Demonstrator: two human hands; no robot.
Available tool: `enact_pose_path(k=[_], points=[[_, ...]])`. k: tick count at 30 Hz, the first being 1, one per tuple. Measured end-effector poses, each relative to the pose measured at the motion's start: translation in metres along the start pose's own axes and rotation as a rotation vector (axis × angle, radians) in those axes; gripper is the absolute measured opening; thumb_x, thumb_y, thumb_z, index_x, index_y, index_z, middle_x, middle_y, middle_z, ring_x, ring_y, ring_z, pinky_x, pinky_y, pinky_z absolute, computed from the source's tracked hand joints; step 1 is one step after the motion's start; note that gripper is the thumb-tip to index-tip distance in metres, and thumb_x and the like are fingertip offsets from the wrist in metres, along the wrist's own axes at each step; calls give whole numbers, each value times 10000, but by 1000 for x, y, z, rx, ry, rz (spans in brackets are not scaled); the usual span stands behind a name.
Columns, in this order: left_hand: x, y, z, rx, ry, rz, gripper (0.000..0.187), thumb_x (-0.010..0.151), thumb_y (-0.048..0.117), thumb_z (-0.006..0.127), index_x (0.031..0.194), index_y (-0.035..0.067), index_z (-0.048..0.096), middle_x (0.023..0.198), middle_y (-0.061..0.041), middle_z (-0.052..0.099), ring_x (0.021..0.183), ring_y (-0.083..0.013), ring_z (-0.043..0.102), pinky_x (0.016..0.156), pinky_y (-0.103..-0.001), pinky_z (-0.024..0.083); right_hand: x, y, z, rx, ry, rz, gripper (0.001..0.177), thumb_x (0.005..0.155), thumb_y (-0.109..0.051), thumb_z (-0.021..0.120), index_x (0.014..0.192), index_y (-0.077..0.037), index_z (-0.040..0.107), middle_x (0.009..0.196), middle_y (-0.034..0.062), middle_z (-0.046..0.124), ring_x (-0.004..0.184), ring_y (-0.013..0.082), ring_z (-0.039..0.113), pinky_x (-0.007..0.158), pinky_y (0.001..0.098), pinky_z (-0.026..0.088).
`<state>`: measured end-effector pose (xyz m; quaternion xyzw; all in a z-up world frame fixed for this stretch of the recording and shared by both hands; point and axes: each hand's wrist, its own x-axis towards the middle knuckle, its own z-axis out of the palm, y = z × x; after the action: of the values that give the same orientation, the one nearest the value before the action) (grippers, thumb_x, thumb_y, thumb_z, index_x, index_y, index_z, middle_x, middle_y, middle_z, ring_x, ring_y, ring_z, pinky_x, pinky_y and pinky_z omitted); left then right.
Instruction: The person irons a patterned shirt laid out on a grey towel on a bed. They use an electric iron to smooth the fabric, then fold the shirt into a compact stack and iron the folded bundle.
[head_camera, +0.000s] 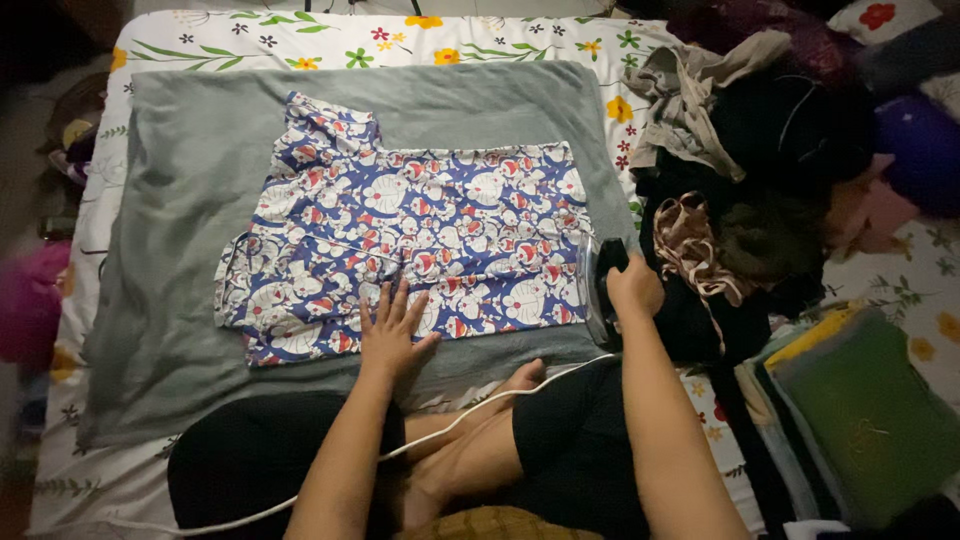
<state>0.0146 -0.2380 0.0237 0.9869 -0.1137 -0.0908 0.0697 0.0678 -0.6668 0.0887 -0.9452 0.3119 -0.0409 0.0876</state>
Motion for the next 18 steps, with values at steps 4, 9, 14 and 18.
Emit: enact_pose_path(k=[4, 9, 14, 18], points=[[2, 6, 18, 132, -39, -91, 921, 900, 801, 317, 1647, 339, 39, 1715, -38, -167, 1542, -291, -230, 1154, -607, -200, -13, 8, -11, 24, 35, -67, 407, 846, -343, 708, 1213, -166, 709, 1014, 239, 743, 959, 446, 702, 831, 543, 552], [9, -8, 53, 56, 102, -109, 951, 904, 812, 289, 1654, 290, 28, 1709, -36, -191, 1535, -272, -259, 1144, -648, -213, -31, -21, -34, -103, -25, -390, 492, 762, -304, 785, 1240, -225, 700, 975, 191, 746, 888, 413, 712, 758, 531, 554], [11, -21, 62, -8, 233, -138, 932, 883, 799, 343, 1635, 288, 141, 1726, -62, -54, 1577, -284, -128, 1163, -679, -138, -63, -71, -7, 61, 132, -1014, 202, 716, -147, 756, 907, -209, 743, 803, 70, 733, 756, 296, 724, 680, 449, 558], [7, -21, 62, -142, 429, -63, 922, 870, 788, 355, 1618, 276, 185, 1722, -78, 27, 1589, -296, -32, 1195, -679, -92, -76, -98, 51, 47, 231, -1180, 124, 819, -152, 683, 867, -240, 756, 597, 46, 660, 526, 252, 672, 479, 416, 509]])
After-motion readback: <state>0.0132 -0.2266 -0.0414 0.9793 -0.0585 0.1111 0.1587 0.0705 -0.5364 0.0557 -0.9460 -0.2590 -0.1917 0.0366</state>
